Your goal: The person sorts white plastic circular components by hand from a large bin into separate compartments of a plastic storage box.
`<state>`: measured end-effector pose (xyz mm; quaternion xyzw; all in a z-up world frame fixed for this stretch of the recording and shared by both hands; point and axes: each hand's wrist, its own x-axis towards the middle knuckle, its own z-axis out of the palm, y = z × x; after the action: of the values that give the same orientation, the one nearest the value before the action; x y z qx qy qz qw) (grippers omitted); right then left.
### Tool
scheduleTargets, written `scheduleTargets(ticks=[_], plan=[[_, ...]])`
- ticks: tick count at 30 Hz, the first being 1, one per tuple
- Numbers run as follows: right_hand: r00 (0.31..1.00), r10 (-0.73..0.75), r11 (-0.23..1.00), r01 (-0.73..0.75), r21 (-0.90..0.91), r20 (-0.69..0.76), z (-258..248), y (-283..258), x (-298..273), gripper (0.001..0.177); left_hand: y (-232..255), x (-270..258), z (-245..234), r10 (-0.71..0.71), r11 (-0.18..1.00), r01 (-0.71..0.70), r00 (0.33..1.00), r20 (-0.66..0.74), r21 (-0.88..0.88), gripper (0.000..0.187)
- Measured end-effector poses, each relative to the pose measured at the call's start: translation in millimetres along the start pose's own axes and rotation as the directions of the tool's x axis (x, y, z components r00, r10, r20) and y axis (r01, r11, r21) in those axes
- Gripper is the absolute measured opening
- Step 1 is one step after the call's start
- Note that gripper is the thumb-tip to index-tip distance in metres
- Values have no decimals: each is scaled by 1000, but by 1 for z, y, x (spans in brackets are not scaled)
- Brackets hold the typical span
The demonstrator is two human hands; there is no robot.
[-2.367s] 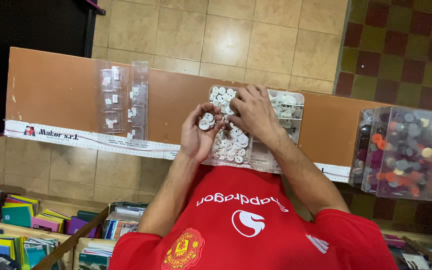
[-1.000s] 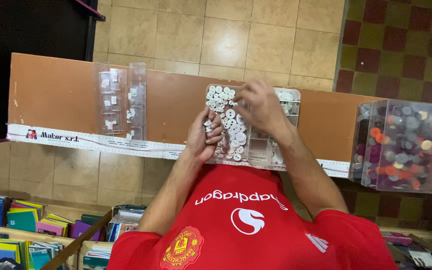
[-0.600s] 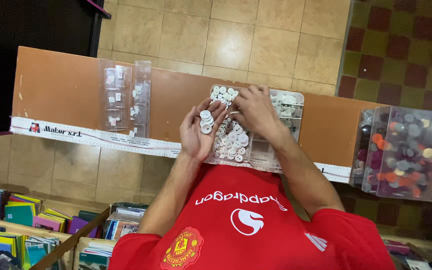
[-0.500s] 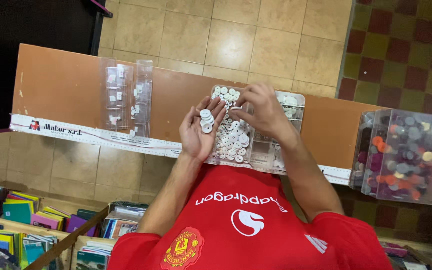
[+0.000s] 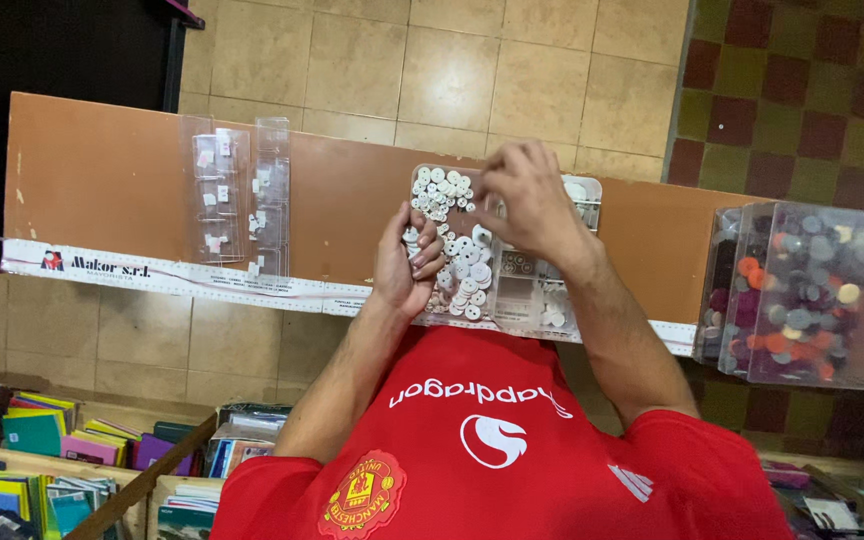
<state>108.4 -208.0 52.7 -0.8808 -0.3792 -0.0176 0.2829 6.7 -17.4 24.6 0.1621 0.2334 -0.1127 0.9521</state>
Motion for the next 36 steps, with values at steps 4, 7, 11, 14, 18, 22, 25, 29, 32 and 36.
scheduleTargets(ticks=[4,7,11,14,18,22,25,29,32,36], plan=[[942,159,929,-41,-369,296,5,-11,-5,34,-6,15,-18,9,1000,-9,1000,19,-12,30],[903,234,896,-57,-440,360,14,-15,-5,36,-7,19,-27,20,1000,-19,1000,15,-17,31],[896,218,897,-28,-441,386,24,-6,-11,38,-2,14,-25,23,1000,-23,1000,5,-11,31],[913,149,923,9,-384,379,20,-7,-10,34,-1,12,-27,29,1000,-29,1000,8,-6,33],[906,149,956,-30,-291,395,13,-13,-8,25,-2,13,-29,33,999,-33,999,11,-10,34],[994,22,999,-19,-29,105,19,-4,-14,26,-3,10,-24,60,998,-60,998,1,-1,33],[993,110,934,-86,348,-49,-7,-33,-6,17,1,0,-7,100,995,-100,995,-5,-27,31],[970,163,856,-48,515,-181,5,-50,-9,30,-7,10,-13,101,995,-101,995,-22,-2,29],[967,20,935,71,348,-253,17,-58,-9,19,-13,12,-8,103,995,-101,993,-61,26,28],[976,-140,985,154,75,-169,24,-55,-10,19,-19,21,-20,55,997,-51,995,-77,57,28]])
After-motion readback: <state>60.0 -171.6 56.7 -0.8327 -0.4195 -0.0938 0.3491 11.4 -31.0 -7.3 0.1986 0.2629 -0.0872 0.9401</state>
